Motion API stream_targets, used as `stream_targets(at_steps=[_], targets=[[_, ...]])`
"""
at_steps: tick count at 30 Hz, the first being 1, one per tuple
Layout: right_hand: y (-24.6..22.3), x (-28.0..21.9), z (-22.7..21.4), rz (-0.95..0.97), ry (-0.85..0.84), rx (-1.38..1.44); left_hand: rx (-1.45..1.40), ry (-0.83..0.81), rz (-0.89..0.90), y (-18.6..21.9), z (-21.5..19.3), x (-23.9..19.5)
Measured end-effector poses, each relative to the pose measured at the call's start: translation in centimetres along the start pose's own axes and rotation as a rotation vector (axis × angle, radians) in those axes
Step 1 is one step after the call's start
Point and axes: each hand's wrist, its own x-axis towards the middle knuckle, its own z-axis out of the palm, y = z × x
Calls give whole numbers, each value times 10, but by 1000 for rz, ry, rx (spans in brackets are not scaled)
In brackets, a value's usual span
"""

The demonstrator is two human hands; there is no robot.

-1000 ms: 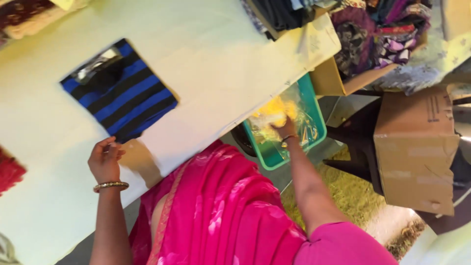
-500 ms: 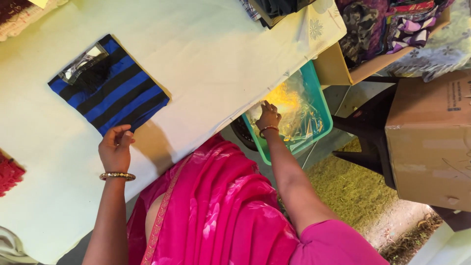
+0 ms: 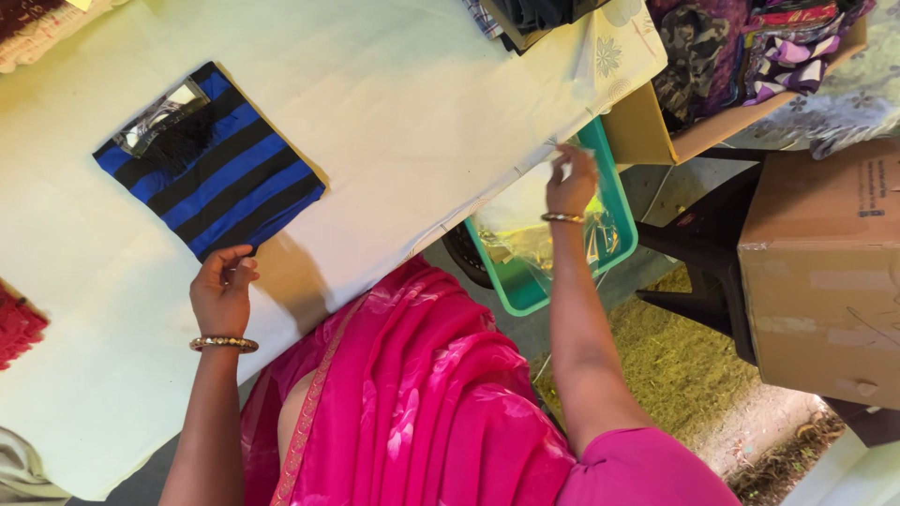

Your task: The person folds a blue and black striped cloth, places it into a clear plastic bag, and sets it aside. They then fold a black and white striped cloth and a blue floral cloth, placing each into a plastic bag.

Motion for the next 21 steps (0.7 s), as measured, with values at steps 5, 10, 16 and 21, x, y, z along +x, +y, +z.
stream_targets(at_steps=[5,10,16,21], targets=[[-17,63,-64,-125,3,24,-43,-3,40,-2,9,5],[-59,105,-109,-268,-75,149,-109,-21,54,-2,19,4],[-156,123,-125,-306,-89,449,-51,-12,127,19,33,-1],[-288,91,-102,-530,-259,647,76,-105,718,113,54,-15]])
